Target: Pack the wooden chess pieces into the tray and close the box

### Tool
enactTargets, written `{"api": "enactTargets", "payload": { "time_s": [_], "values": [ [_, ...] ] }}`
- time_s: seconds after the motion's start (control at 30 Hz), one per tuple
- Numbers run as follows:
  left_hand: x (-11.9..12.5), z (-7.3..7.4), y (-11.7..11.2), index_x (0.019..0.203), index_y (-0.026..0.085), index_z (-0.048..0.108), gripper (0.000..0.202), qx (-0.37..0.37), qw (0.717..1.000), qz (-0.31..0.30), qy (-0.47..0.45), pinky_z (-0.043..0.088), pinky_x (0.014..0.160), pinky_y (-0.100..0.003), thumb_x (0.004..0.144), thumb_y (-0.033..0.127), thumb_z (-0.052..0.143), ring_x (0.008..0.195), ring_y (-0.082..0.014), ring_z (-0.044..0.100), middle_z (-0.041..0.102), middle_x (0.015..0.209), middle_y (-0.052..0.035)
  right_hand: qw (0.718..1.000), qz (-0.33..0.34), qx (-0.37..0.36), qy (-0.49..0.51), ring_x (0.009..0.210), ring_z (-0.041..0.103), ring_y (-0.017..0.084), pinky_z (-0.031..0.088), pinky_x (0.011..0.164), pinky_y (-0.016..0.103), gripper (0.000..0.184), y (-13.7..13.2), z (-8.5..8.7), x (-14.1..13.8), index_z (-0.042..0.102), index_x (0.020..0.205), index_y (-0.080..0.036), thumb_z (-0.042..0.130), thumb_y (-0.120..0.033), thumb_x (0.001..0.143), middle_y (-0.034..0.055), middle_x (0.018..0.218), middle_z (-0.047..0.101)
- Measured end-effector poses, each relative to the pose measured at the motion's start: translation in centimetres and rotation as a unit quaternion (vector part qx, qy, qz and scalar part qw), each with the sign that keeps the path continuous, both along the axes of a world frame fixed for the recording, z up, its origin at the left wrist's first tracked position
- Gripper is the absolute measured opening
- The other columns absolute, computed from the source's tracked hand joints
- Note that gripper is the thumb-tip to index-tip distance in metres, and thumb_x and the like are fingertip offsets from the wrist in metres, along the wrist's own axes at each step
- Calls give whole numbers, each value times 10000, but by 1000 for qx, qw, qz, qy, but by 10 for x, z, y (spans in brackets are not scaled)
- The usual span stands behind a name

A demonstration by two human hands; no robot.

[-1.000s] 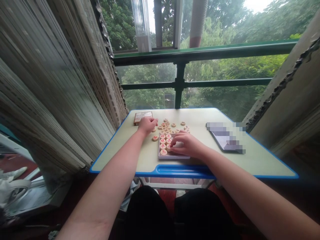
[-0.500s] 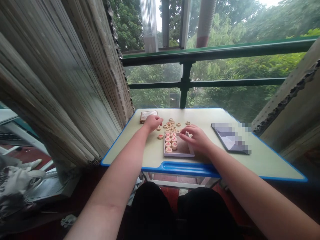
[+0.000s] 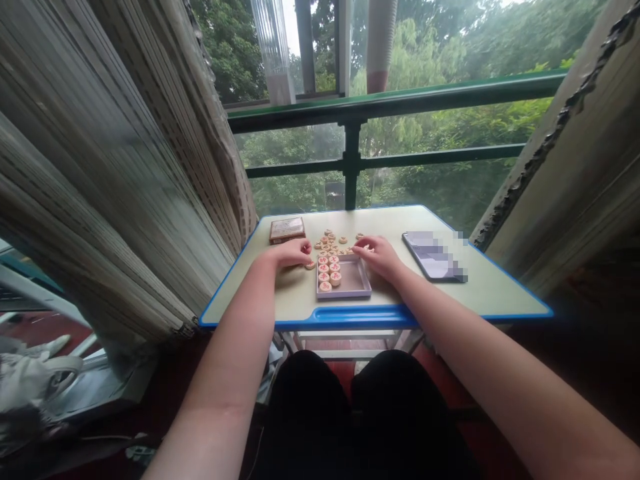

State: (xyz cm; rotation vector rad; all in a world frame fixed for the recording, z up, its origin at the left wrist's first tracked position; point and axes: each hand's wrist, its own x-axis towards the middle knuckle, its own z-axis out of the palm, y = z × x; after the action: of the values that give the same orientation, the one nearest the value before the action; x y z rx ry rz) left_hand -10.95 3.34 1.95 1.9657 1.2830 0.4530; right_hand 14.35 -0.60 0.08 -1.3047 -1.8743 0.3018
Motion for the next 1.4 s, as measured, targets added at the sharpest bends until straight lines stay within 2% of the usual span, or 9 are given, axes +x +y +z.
{"api": "enactTargets", "payload": {
  "time_s": [0.27,0.4,0.6,0.8,0.97,1.1,1.17,1.27,1.4],
  "values": [
    [-7,1,3,884,179,584,375,-42,998,-49,18,352,523,-216,530,234,694,620,-117,502,550,711,15,996,57,23,-70,813,520,196,368,807,333,128,-3,2,-1,665,770,-195,569,-249,703,28,828,675],
    [-8,1,4,865,173,637,363,-49,997,-57,22,380,567,-225,528,281,717,651,-126,531,603,744,-1,990,47,8,-131,837,508,210,362,828,342,225,-1,-2,-3,677,842,-199,569,-172,646,32,872,676],
    [-3,-4,6,804,144,647,309,-42,999,-4,-23,379,546,-228,531,266,728,630,-125,539,621,714,-23,992,-3,0,-123,819,511,201,354,825,335,219,6,-8,-3,705,789,-212,505,-150,726,17,857,702],
    [6,-1,4,814,147,611,270,-50,987,70,-132,232,402,-198,569,224,696,435,-49,375,522,583,26,992,-39,9,-122,819,526,190,364,817,325,219,14,-11,-5,715,772,-219,505,-160,754,14,869,703],
    [10,-2,4,841,149,593,319,-42,977,78,-192,202,390,-189,558,220,720,416,-32,332,467,557,53,984,-72,2,-165,842,507,202,369,805,317,230,23,-7,-10,717,822,-221,497,-174,774,25,893,700],
    [13,-3,4,868,160,602,338,-30,977,72,-196,212,396,-190,588,303,727,436,-36,351,470,587,49,983,-65,-4,-170,857,513,192,376,823,309,228,30,-7,-12,706,828,-214,496,-146,770,32,898,684],
    [15,-2,3,883,173,609,347,-20,978,56,-202,260,420,-187,604,344,723,478,-46,397,508,633,34,984,-65,18,-162,868,517,199,387,836,322,213,31,-9,-11,699,826,-205,501,-149,771,47,913,667],
    [23,0,2,888,176,611,366,29,974,71,-214,339,476,-195,607,380,724,561,-70,473,578,729,1,982,-70,121,-131,915,507,221,402,858,353,212,28,-9,-12,682,882,-194,485,-180,803,84,1000,612],
    [37,4,-1,882,149,613,392,43,968,81,-234,355,486,-205,601,394,733,648,-111,545,640,832,-56,975,19,209,-71,931,517,212,433,855,351,209,21,-2,-16,634,982,-208,493,-254,836,81,963,585]
  ]
}}
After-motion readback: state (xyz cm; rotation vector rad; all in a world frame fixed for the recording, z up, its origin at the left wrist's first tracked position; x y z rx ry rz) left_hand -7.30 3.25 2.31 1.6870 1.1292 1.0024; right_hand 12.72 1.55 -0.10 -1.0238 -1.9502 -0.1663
